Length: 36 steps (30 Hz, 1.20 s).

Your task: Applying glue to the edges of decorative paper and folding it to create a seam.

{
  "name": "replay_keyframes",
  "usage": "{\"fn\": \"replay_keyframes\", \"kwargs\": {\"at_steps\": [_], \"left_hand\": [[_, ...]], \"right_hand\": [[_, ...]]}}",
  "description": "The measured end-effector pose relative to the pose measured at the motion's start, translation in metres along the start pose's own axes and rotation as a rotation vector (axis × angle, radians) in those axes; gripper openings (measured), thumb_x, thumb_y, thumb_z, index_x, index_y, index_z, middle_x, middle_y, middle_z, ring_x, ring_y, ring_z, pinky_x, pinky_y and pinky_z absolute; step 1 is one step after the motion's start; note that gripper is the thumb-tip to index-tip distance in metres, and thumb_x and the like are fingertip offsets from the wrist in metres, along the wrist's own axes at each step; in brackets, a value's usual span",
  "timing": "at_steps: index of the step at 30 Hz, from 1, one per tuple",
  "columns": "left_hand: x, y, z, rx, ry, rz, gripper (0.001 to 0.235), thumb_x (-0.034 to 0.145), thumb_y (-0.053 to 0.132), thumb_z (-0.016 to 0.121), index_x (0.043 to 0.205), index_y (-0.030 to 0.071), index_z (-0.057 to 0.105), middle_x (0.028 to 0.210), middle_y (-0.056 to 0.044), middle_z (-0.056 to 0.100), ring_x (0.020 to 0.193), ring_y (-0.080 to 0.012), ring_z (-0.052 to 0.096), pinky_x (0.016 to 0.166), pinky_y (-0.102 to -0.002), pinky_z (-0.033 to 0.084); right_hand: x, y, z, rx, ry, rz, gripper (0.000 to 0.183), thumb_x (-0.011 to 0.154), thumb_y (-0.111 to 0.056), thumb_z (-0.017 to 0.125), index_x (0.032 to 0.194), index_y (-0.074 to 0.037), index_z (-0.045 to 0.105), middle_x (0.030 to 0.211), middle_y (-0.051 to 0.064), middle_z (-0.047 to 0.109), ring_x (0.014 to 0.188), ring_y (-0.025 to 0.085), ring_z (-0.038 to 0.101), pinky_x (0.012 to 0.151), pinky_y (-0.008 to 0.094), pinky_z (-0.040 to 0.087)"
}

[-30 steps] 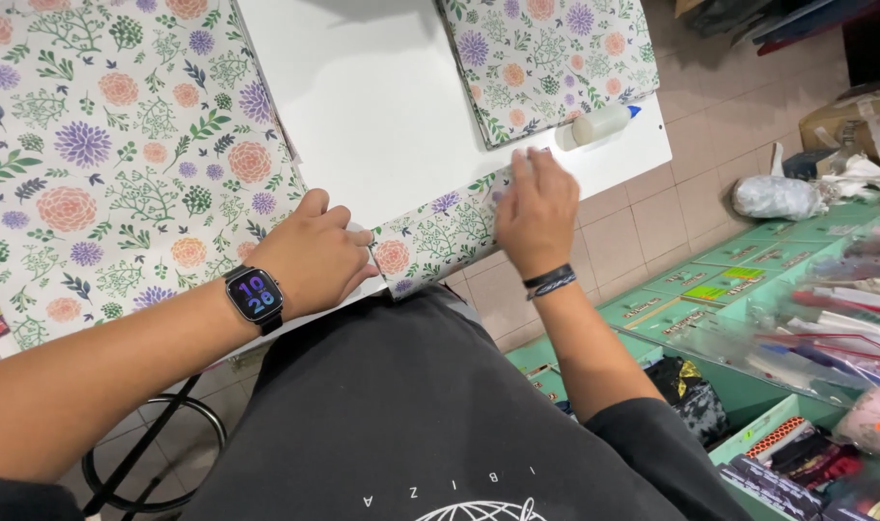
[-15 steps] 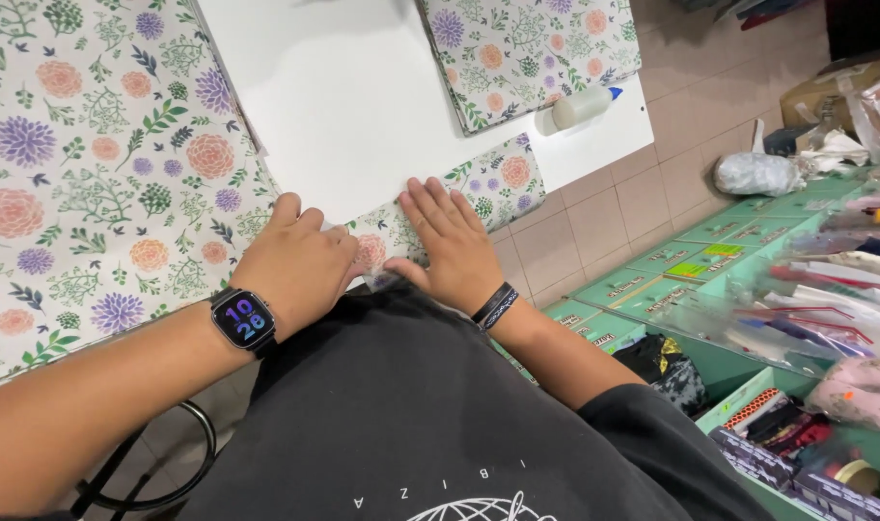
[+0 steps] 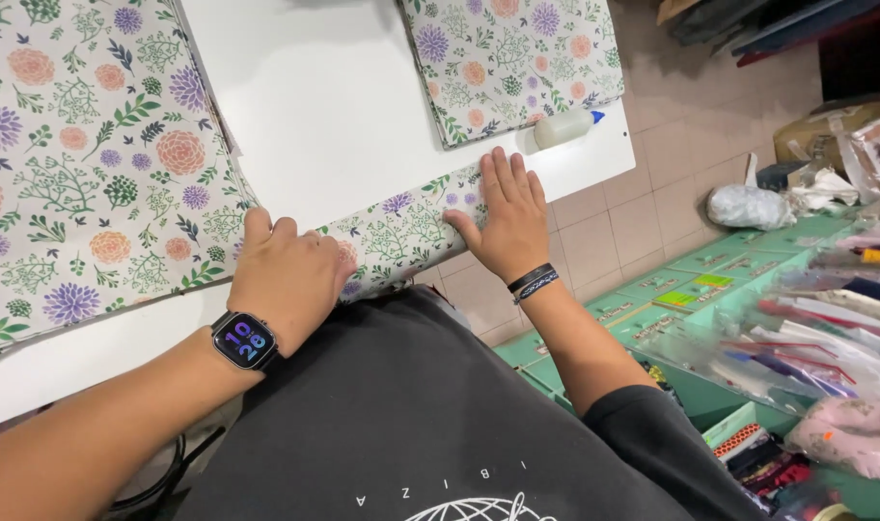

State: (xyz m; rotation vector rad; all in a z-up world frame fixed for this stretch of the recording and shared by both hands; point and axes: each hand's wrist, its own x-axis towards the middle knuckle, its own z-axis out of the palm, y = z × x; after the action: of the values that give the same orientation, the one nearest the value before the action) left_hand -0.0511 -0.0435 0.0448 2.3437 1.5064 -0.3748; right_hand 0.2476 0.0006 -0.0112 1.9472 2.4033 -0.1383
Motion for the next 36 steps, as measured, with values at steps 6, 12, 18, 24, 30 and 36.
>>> {"fn": "replay_keyframes", "kwargs": {"at_steps": [6,12,18,24,30,36], "left_hand": [[-0.004,0.020,0.018,-0.116,0.091,-0.188,0.048,0.108,0.039,0.038,0.091,0.007,0.070,0.076,-0.011,0.070,0.080,-0.0267,0.063,0.090,-0.045,0.028],[-0.001,0.041,0.046,-0.088,0.301,-0.278,0.037,0.109,0.033,0.040,0.117,0.004,0.063,0.093,-0.010,0.065,0.088,-0.0260,0.060,0.089,-0.045,0.027],[-0.002,0.068,0.047,-0.023,0.391,-0.416,0.050,0.108,0.041,0.044,0.140,0.004,0.057,0.107,-0.009,0.062,0.095,-0.0244,0.056,0.094,-0.047,0.022],[0.006,0.102,0.015,-0.133,0.267,-0.546,0.068,0.099,0.060,0.047,0.151,0.016,0.051,0.115,-0.013,0.058,0.104,-0.0310,0.054,0.095,-0.052,0.021],[0.038,0.121,0.027,-0.135,0.315,-0.564,0.083,0.091,0.065,0.058,0.148,0.006,0.051,0.123,-0.020,0.054,0.120,-0.0351,0.047,0.099,-0.052,0.017],[0.045,0.132,0.035,-0.169,0.380,-0.532,0.056,0.099,0.029,0.041,0.151,0.009,0.049,0.146,-0.016,0.050,0.132,-0.0305,0.045,0.103,-0.049,0.019]], "right_hand": [[0.002,0.026,0.007,0.033,0.082,-0.069,0.096,0.093,-0.078,0.050,0.157,-0.006,0.042,0.161,0.015,0.041,0.152,0.033,0.031,0.124,0.049,0.017],[0.005,0.032,-0.002,0.013,0.081,-0.129,0.095,0.092,-0.079,0.051,0.152,-0.006,0.048,0.157,0.017,0.047,0.149,0.034,0.036,0.121,0.050,0.021],[0.011,0.017,-0.025,0.021,0.093,-0.270,0.075,0.094,-0.061,0.061,0.142,-0.004,0.058,0.140,0.023,0.058,0.138,0.039,0.049,0.108,0.055,0.031],[0.024,0.014,0.011,0.092,0.164,-0.641,0.055,0.094,-0.045,0.063,0.136,-0.009,0.062,0.131,0.016,0.060,0.129,0.034,0.053,0.097,0.053,0.039],[0.033,-0.009,0.013,0.189,0.379,-0.937,0.046,0.090,-0.021,0.057,0.133,-0.007,0.063,0.115,0.015,0.054,0.104,0.034,0.053,0.081,0.045,0.041],[0.041,0.002,0.009,0.147,0.392,-0.986,0.050,0.087,-0.018,0.054,0.136,-0.011,0.060,0.111,0.010,0.050,0.100,0.030,0.050,0.078,0.041,0.039]]}}
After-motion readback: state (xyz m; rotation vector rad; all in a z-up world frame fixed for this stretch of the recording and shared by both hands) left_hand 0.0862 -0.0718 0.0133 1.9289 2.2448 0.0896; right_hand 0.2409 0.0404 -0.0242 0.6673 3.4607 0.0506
